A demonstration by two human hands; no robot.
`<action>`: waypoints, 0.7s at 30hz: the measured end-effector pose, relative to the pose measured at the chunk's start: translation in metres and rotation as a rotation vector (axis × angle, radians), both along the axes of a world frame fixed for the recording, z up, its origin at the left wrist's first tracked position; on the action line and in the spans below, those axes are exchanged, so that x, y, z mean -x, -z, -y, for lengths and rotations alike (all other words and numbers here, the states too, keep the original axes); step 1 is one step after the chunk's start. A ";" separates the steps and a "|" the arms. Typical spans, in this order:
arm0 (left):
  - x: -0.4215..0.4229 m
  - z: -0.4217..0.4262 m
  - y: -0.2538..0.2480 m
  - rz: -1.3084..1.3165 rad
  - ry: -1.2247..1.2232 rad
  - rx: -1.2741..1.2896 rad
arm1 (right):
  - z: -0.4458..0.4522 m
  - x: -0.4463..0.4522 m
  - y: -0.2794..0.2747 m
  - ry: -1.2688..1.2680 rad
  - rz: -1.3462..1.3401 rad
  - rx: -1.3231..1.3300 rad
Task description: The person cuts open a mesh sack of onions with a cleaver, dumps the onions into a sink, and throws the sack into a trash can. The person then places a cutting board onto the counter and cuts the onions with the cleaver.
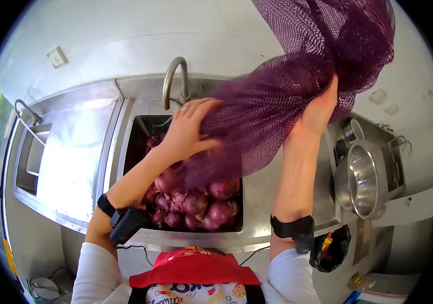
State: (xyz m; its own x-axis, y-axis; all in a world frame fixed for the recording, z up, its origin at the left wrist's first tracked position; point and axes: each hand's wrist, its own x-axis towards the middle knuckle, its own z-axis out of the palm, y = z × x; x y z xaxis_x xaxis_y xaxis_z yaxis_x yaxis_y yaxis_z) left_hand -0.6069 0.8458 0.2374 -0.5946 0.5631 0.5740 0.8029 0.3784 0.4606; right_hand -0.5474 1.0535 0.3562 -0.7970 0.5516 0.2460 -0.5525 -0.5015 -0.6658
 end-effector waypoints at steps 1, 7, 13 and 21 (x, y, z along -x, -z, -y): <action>-0.006 0.025 0.031 0.062 -0.053 0.001 | -0.002 -0.012 0.015 0.027 0.024 0.016; -0.054 0.119 0.198 0.531 -0.192 -0.036 | 0.019 -0.056 0.046 0.313 0.068 0.014; -0.134 0.085 0.191 0.635 -0.026 -0.267 | 0.083 -0.144 -0.019 0.309 -0.091 -0.124; -0.193 0.072 0.190 0.598 0.039 0.297 | 0.034 -0.291 0.075 0.479 0.147 0.000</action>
State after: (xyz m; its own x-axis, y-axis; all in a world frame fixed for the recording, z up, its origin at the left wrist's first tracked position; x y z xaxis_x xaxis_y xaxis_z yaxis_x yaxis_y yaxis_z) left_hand -0.4140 0.7733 0.0474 -0.7380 0.6741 -0.0312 0.4572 0.5335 0.7116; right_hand -0.2568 1.0193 0.2815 -0.4803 0.8642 0.1498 -0.6211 -0.2145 -0.7538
